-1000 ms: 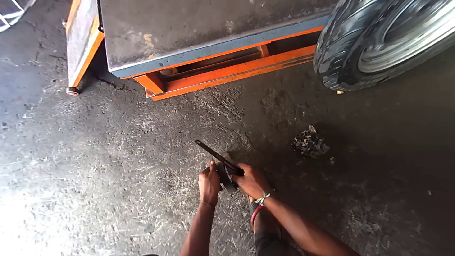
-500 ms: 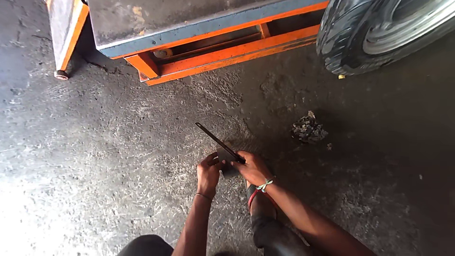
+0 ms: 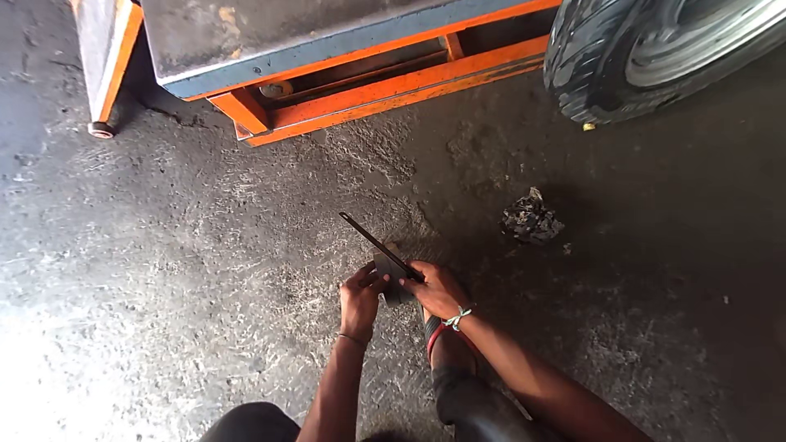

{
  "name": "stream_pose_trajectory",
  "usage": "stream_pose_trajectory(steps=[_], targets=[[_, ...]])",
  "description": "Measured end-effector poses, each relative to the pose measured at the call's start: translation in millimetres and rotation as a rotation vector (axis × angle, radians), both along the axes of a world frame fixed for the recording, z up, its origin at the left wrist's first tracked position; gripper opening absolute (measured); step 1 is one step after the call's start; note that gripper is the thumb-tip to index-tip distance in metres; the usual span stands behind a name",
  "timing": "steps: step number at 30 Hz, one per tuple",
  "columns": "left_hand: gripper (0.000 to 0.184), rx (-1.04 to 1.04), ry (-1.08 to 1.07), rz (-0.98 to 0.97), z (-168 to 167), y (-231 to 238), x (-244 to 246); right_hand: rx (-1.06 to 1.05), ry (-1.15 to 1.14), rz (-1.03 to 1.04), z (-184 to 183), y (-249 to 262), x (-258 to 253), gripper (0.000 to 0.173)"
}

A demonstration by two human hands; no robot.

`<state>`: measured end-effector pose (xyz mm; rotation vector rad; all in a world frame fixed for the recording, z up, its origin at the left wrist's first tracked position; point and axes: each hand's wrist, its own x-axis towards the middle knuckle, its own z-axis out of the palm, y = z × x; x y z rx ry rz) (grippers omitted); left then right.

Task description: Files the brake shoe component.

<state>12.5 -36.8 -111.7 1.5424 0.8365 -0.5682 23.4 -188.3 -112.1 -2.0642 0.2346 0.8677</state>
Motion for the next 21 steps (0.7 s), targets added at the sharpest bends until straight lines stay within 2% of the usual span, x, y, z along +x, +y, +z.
stream_pose_trajectory(steps=[4,10,16,21], targets=[[0.041,-0.021,-0.014,0.023,-1,-1,-4,-0.018,0.013,0.021,1,0,2,0.021],[0.048,-0.061,-0.021,0.026,-1,-2,-7,-0.023,0.02,0.035,2,-3,0,0.029],[0.053,-0.062,-0.037,-0.008,-7,2,-9,0.0,0.012,0.027,-3,-5,0,0.024],[0.03,0.013,-0.034,-0.176,-8,7,-8,0.001,0.002,0.047,-4,-6,0,0.023]])
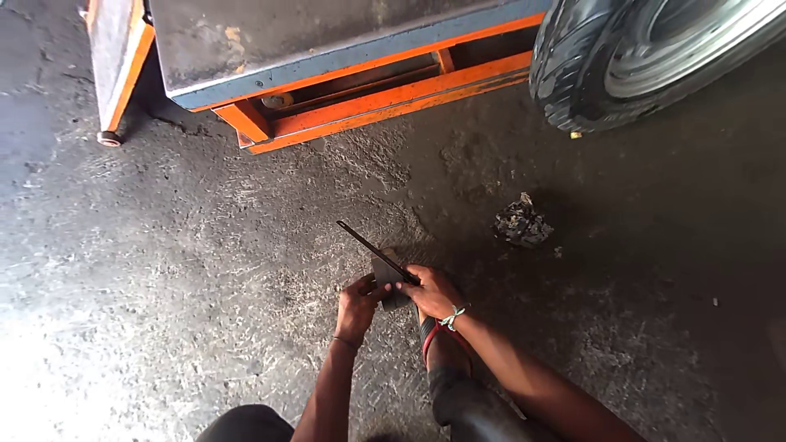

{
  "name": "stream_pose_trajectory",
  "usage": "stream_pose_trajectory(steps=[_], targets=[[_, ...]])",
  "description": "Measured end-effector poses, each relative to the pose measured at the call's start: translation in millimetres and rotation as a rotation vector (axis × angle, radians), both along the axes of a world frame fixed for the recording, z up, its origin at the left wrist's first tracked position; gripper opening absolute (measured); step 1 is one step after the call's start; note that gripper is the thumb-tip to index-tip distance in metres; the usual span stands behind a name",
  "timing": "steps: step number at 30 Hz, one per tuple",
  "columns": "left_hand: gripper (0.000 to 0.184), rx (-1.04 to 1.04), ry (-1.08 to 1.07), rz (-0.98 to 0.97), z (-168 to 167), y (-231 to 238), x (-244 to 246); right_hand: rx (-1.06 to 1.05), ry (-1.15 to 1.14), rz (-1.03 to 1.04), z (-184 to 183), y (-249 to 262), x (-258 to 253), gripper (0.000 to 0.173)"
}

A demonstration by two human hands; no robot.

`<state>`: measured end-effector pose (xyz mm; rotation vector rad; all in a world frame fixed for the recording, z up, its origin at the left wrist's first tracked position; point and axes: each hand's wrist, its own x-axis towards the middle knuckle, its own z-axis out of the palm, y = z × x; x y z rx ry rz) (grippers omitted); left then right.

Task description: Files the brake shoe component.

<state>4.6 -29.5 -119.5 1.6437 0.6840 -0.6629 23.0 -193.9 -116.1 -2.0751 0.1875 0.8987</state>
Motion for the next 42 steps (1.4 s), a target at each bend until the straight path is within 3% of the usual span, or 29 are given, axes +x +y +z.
stream_pose_trajectory(steps=[10,15,20,26,36,42], targets=[[0.03,0.017,-0.043,0.041,-1,-11,-6,-0.048,0.004,0.061,6,1,0,0.025],[0.03,-0.073,0.043,0.076,-5,-9,-3,-0.058,0.001,0.067,4,2,2,0.023],[0.019,-0.246,0.113,0.134,-13,-5,1,-0.062,0.025,0.093,4,0,6,0.022],[0.014,-0.274,0.107,0.187,-14,-8,1,-0.075,0.044,0.141,10,0,9,0.025],[0.013,-0.267,0.08,0.257,-16,-17,1,-0.282,0.029,0.282,26,9,8,0.033],[0.016,-0.292,0.078,0.372,-21,-34,6,-0.061,-0.261,-0.344,42,-16,11,0.031]])
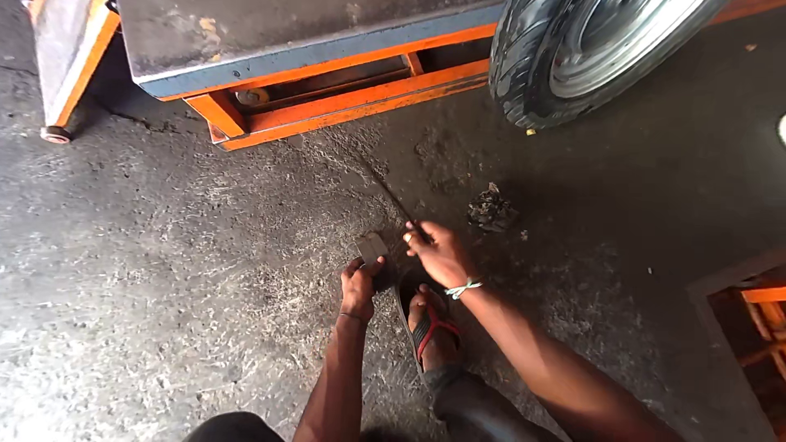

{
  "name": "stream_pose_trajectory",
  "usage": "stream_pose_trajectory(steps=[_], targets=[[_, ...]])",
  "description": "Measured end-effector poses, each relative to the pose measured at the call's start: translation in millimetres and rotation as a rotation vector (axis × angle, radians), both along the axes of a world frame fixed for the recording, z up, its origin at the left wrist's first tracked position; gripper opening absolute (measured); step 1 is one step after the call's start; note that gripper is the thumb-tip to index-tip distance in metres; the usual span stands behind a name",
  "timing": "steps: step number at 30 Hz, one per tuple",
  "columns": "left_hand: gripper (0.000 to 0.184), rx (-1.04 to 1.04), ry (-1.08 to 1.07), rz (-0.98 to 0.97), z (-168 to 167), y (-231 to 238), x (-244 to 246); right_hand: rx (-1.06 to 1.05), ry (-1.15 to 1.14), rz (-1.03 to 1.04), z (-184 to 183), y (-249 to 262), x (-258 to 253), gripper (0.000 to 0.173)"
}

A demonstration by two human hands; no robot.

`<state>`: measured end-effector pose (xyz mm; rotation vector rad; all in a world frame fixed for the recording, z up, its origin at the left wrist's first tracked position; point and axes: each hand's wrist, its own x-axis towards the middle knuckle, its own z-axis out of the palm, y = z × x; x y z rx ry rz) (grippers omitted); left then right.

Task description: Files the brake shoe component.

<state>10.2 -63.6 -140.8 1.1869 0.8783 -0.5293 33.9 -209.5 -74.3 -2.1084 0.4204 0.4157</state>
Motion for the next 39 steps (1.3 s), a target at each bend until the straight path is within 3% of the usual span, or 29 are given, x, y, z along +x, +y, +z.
stream_pose_trajectory(steps=[3,7,14,18,23,27,29,31,33,36,39], targets=[[0.019,-0.003,0.001,0.001,-2,-4,-7,0.128,-0.045,-0.147,8,-14,10,0.027],[0.02,-0.041,0.039,0.009,0,-10,-25,0.24,-0.03,-0.189,4,-5,7,0.023],[0.018,-0.109,0.068,0.046,0,-7,-23,0.225,0.109,-0.061,-18,7,7,0.028],[0.019,-0.157,0.061,-0.001,-2,-1,-19,0.092,0.168,0.18,-22,0,21,0.044],[0.022,-0.017,0.081,-0.387,4,25,-5,-0.026,0.192,0.585,-25,-16,27,0.029],[0.052,0.458,0.094,-0.531,24,49,17,-0.178,0.31,0.733,-4,-21,37,0.027],[0.051,0.713,0.037,-0.587,37,54,25,-0.285,0.36,0.795,0,-19,36,0.03],[0.04,0.931,-0.221,-0.632,40,53,26,-0.418,0.359,0.851,1,-15,30,0.037],[0.041,0.959,-0.466,-0.776,35,49,30,-0.515,0.289,0.87,-4,-13,20,0.041],[0.03,0.845,-0.563,-1.12,25,48,41,-0.617,0.127,0.865,-12,-12,8,0.039],[0.026,0.816,-0.69,-1.347,14,59,58,-0.672,0.092,0.897,-14,-10,7,0.036]])
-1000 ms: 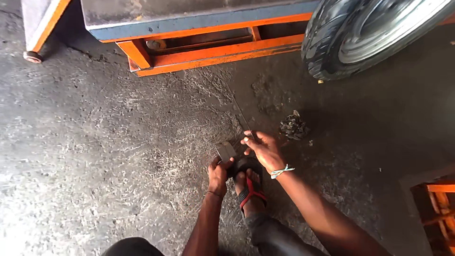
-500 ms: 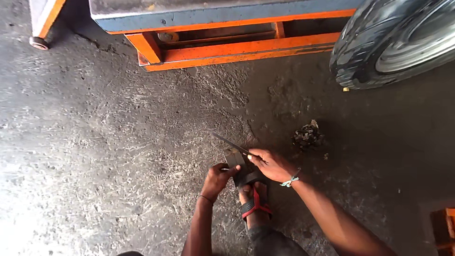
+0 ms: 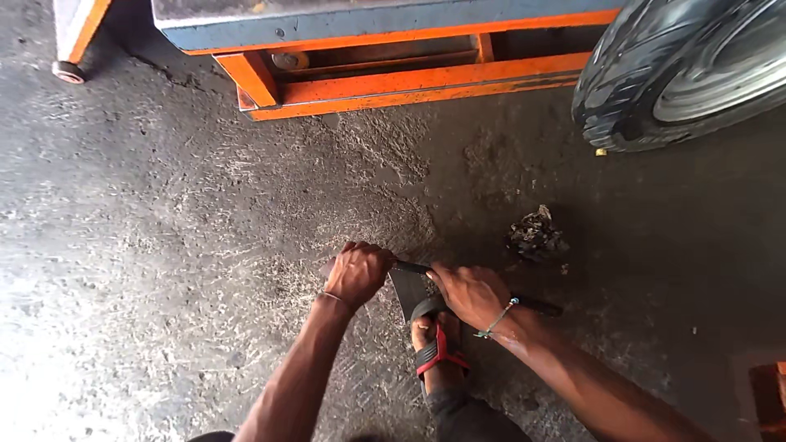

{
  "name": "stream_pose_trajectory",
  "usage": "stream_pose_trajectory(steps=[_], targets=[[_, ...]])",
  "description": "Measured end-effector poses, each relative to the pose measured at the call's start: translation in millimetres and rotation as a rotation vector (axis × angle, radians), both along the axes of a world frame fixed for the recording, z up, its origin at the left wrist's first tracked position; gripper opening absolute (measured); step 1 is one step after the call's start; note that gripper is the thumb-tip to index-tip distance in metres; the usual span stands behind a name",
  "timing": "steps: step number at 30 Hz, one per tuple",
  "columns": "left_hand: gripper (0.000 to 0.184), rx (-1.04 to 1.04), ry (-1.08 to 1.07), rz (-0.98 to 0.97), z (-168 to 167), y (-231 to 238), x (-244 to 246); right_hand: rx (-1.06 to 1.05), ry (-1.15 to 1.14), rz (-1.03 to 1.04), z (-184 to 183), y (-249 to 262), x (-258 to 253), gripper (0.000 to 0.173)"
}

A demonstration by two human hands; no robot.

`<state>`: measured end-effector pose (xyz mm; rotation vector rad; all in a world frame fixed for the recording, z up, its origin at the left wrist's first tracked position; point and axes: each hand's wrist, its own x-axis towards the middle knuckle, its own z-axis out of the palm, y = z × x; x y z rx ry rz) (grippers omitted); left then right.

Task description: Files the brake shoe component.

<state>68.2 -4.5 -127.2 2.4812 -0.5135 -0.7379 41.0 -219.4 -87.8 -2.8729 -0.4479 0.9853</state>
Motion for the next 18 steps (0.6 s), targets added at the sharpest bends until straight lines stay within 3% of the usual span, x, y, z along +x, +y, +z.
stream_pose_trajectory(steps=[2,5,7,12,18], targets=[[0.032,0.004,0.024,-0.112,0,7,10,-0.046,0.073,0.03,8,4,0,0.04],[0.04,0.029,0.162,-0.136,5,11,19,-0.135,0.213,0.095,29,17,5,0.068],[0.042,0.037,0.208,-0.133,4,11,20,-0.153,0.274,0.127,39,23,7,0.076],[0.051,0.114,0.263,-0.257,-2,11,31,-0.136,0.44,0.186,47,20,19,0.07],[0.052,0.192,0.296,-0.289,4,4,34,-0.054,0.383,0.198,31,5,22,0.069]])
